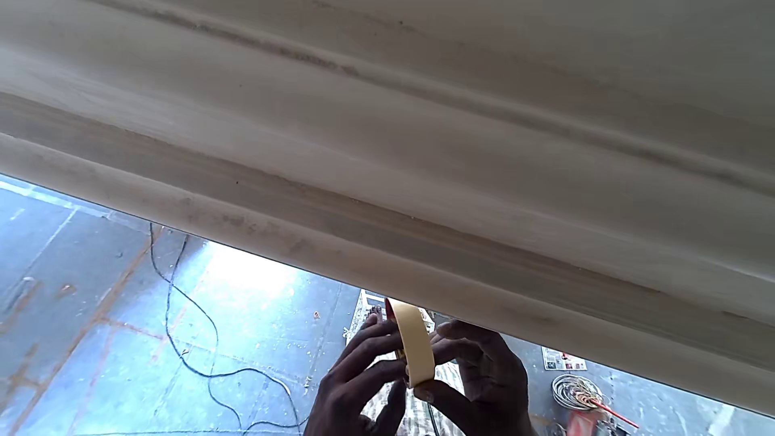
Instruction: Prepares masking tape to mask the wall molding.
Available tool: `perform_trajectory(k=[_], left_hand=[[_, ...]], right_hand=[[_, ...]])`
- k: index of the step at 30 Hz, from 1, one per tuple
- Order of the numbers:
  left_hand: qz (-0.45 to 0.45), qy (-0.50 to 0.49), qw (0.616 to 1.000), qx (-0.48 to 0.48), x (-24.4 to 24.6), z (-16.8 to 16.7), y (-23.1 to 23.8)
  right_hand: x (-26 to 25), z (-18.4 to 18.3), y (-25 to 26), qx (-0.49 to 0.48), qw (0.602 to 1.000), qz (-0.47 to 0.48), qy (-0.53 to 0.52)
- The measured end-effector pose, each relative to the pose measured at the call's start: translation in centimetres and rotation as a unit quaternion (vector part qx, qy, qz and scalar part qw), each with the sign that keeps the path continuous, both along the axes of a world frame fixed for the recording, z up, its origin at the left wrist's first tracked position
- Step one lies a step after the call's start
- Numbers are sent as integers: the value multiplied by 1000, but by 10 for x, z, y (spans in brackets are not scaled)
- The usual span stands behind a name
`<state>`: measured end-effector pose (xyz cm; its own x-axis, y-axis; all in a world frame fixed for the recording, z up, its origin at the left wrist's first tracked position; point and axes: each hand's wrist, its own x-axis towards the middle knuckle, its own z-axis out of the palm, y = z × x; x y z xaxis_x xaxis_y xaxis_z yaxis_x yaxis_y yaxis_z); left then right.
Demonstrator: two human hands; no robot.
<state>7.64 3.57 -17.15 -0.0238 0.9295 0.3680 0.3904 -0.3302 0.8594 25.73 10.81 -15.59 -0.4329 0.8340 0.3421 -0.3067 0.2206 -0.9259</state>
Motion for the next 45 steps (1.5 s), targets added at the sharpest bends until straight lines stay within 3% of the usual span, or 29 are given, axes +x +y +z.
perform_trajectory(k=[3,7,10,18,23,29,38,42,45], left_hand=[[-1,-44,999,0,-8,1,0],[-57,-250,966,-32,-14,1,6],[-42,-304,950,-62,-16,10,8],[14,-268,960,-74,-8,21,-3],[17,-178,983,-34,-6,15,-5],[25,-85,996,-24,-2,2,-1],[-33,-247,968,-35,-5,6,5],[26,-219,975,-35,4,6,5],[21,-185,982,-22,3,5,3]], right_hand=[[2,-2,-2,8,1000,13,-27],[4,-6,-3,32,996,44,-65],[4,-15,0,57,992,57,-92],[3,-17,7,93,987,47,-119],[1,-8,10,83,989,14,-121],[1,9,14,31,997,43,-63],[11,-5,12,66,993,65,-72],[12,-11,10,112,985,52,-125],[13,-10,9,105,987,31,-118]])
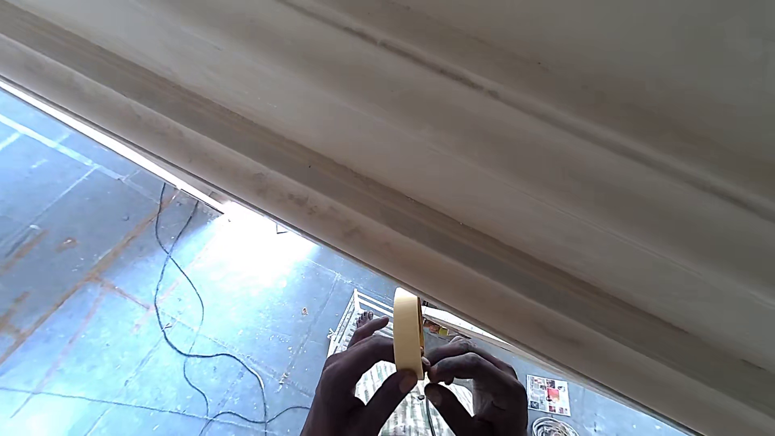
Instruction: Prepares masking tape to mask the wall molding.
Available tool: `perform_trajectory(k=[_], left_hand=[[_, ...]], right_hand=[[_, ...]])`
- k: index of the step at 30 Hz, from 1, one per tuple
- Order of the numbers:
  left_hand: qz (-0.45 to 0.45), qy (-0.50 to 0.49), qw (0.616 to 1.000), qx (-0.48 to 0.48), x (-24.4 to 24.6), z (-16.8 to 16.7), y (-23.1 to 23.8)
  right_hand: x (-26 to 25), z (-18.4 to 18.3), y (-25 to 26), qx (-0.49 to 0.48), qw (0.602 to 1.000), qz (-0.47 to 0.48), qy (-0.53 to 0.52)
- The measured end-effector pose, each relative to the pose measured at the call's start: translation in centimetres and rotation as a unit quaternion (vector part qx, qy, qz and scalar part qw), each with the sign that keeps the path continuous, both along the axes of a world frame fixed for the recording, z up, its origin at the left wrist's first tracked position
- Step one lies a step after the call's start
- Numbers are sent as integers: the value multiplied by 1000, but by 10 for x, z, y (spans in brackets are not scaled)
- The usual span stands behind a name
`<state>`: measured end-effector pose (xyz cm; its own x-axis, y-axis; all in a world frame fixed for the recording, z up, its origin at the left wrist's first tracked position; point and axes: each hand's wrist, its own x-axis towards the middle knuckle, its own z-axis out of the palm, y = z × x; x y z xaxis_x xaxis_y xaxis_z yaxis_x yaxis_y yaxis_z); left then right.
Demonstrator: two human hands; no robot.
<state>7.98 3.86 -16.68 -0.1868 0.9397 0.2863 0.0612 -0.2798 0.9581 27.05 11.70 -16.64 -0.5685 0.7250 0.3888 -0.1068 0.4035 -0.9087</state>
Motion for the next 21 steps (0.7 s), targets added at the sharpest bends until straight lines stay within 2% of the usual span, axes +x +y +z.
perform_trajectory(k=[4,11,14,18,21], left_hand=[[-18,56,998,25,2,1,-2],[-47,106,992,49,8,-2,-4],[-50,105,992,47,8,-4,-7],[-78,66,995,20,8,-9,-15],[-85,61,994,17,9,-9,-17]], right_hand=[[-2,5,0,-17,999,-42,25],[-3,21,-2,-97,993,-15,64],[-4,18,-4,-70,995,-56,53],[1,13,-4,23,990,-137,-22],[6,18,-5,47,988,-134,-61]])
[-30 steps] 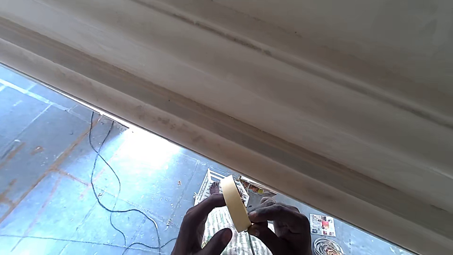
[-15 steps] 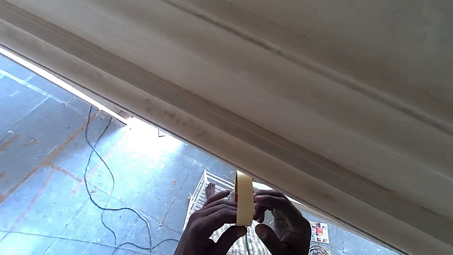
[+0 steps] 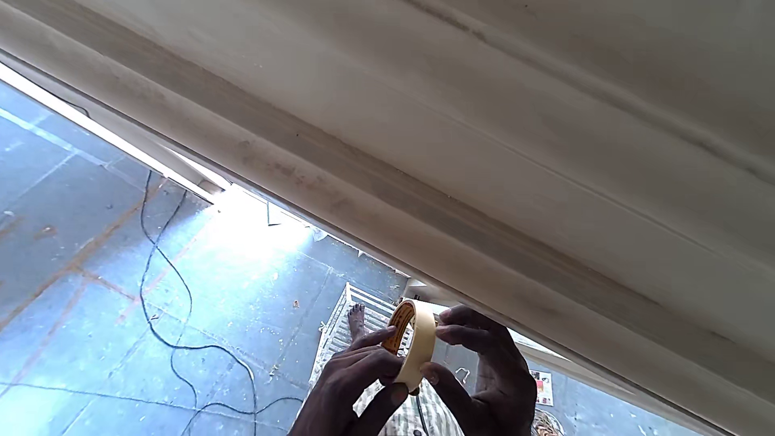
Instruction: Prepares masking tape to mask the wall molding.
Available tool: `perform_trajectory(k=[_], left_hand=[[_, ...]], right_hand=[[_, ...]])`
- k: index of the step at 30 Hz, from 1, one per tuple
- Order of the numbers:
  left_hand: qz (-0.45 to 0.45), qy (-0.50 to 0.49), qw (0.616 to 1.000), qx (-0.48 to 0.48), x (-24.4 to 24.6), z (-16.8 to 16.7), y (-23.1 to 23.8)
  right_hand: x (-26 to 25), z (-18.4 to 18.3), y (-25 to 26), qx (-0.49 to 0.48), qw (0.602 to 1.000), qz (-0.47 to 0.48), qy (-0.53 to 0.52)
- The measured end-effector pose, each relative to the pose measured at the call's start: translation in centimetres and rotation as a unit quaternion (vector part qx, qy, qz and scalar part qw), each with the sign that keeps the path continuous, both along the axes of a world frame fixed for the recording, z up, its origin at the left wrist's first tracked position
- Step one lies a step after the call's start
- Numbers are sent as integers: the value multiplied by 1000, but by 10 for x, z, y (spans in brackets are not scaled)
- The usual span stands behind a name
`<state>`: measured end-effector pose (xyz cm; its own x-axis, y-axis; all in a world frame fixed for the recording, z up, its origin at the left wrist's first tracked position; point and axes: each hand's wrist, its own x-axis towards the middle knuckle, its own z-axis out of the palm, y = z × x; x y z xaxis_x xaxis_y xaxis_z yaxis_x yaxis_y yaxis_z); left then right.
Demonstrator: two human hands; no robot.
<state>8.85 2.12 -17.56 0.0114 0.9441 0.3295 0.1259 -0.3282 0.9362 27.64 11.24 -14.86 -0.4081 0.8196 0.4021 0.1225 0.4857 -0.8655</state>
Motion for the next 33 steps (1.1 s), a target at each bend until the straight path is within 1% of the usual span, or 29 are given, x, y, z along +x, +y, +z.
perform_trajectory(k=[3,6,9,11,14,16,18,21,29,33], left_hand=[[9,47,999,17,1,3,-1],[36,164,984,68,2,4,0],[57,254,959,109,5,4,-1],[59,287,948,121,6,7,-2],[48,329,933,134,6,15,-3],[42,341,928,141,7,19,-3],[36,329,932,145,8,21,-2],[39,311,939,143,9,22,-2],[33,356,921,155,18,22,2],[23,335,930,150,29,21,5]], right_hand=[[3,5,1,-19,999,30,-16],[3,13,2,-51,997,35,-40],[6,19,0,-119,991,67,-3],[10,22,-2,-154,985,76,21],[15,24,-4,-180,979,82,55],[18,25,-5,-182,977,90,64],[20,27,-7,-176,978,92,69],[18,28,-9,-170,978,75,96],[24,18,-15,-153,981,42,108],[32,17,-19,-149,982,10,113]])
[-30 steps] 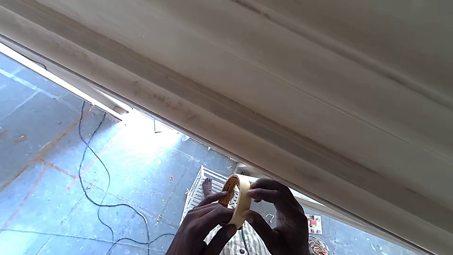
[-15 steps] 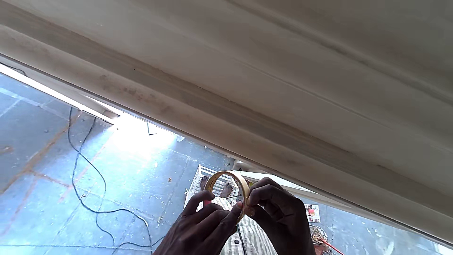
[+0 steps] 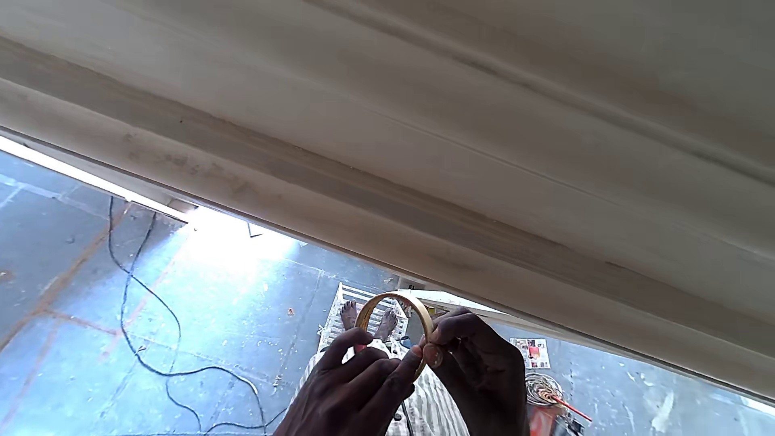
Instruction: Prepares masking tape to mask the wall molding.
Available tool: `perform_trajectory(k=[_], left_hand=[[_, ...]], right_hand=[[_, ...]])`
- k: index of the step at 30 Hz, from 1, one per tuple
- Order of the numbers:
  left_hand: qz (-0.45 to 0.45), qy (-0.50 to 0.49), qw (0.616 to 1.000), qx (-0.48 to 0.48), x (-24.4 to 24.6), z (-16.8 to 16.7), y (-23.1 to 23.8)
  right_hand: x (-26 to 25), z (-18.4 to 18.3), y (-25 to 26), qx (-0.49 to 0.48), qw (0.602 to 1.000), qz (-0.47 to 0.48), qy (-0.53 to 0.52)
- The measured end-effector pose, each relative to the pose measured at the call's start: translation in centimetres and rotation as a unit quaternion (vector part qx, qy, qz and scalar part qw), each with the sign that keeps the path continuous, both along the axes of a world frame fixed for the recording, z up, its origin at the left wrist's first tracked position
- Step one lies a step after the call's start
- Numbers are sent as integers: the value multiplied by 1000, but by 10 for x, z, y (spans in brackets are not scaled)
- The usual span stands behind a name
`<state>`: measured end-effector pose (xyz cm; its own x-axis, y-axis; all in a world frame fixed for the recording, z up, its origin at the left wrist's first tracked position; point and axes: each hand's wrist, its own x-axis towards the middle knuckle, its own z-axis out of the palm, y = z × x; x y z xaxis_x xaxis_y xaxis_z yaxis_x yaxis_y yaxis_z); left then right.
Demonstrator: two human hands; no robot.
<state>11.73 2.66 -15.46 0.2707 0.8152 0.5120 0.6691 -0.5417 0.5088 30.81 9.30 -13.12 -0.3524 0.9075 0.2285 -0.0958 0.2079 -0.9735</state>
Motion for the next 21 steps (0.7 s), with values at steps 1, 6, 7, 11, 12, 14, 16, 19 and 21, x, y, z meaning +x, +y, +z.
perform_trajectory(k=[1,6,7,11,12,14,16,19,21], left_hand=[[-5,-7,1000,-3,2,-1,1],[-37,-28,999,-13,4,-6,5],[-42,-29,999,-13,3,-6,6],[-72,-14,997,-16,-2,-3,11],[-78,-7,997,-17,-3,-2,12],[-85,9,996,-22,-4,-2,11],[-88,19,995,-31,-4,-3,11],[-95,45,994,-36,-3,-2,10],[-98,73,992,-35,-3,0,8]], right_hand=[[2,-1,-2,-2,1000,-7,-2],[8,-7,-9,-4,1000,-27,5],[10,-8,-8,-6,1000,-27,12],[23,-9,0,18,1000,-18,0],[28,-10,2,37,999,-16,-15],[37,-11,6,76,996,-7,-55],[44,-10,11,106,990,8,-89],[51,-9,15,146,979,27,-139],[54,-8,18,170,971,37,-162]])
